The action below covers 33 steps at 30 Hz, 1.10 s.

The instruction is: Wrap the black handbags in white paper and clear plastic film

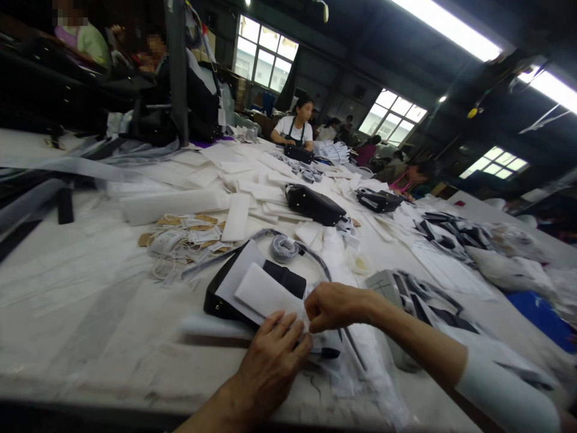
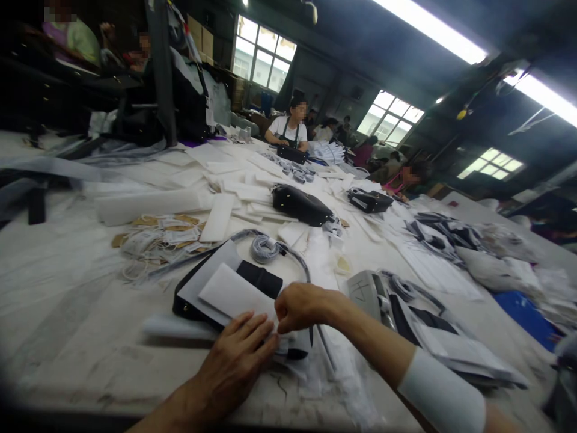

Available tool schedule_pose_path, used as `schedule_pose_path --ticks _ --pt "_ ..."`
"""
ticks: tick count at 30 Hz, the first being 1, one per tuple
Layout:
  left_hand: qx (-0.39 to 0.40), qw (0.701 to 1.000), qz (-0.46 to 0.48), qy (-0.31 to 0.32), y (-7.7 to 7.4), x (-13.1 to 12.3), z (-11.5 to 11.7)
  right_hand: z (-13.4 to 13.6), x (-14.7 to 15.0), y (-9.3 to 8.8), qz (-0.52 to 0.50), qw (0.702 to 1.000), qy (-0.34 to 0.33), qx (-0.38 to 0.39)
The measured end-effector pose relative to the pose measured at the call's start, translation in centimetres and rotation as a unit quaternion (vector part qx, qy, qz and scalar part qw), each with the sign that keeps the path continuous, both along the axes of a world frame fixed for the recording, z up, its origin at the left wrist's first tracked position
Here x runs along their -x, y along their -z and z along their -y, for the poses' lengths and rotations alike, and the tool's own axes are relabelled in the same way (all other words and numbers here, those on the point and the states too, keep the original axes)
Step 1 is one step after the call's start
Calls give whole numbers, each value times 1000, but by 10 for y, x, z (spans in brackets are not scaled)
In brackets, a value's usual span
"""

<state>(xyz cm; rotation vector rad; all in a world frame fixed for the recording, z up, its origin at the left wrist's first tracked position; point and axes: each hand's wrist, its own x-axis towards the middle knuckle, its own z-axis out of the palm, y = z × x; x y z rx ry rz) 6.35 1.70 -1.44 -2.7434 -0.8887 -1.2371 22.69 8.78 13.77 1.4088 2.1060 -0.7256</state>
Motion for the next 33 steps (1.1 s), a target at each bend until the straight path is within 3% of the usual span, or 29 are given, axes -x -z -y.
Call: schedule_pose_path --ticks 4,8,16,18,20,22,26,28,30,33 --pt "3 1000 -9 3 2 1 -1 -25 29 3 113 985 -124 30" --pt "-2 1000 -4 2 4 2 -1 -34 46 2 182 961 -207 35" --pt "12 1000 4 12 8 1 -1 -55 34 28 171 939 -295 -54" --pt "14 1000 0 11 7 1 -1 -65 20 28 128 961 -237 -61" --pt "8 1000 -3 9 6 1 -1 -73 1 21 92 981 -137 -100" --pt "3 1000 -5 8 5 1 -2 -75 -16 8 73 982 -55 -166" --pt "-3 1000 3 -3 4 1 -2 -50 -29 -6 28 966 13 -257" --pt "-10 1000 10 -9 3 0 -2 -27 -23 4 -24 955 43 -294" --pt "-20 999 24 -10 3 -1 -3 -3 -13 26 -115 934 72 -331" --pt "-49 998 50 -8 7 -3 -5 20 0 67 -203 933 77 -287"
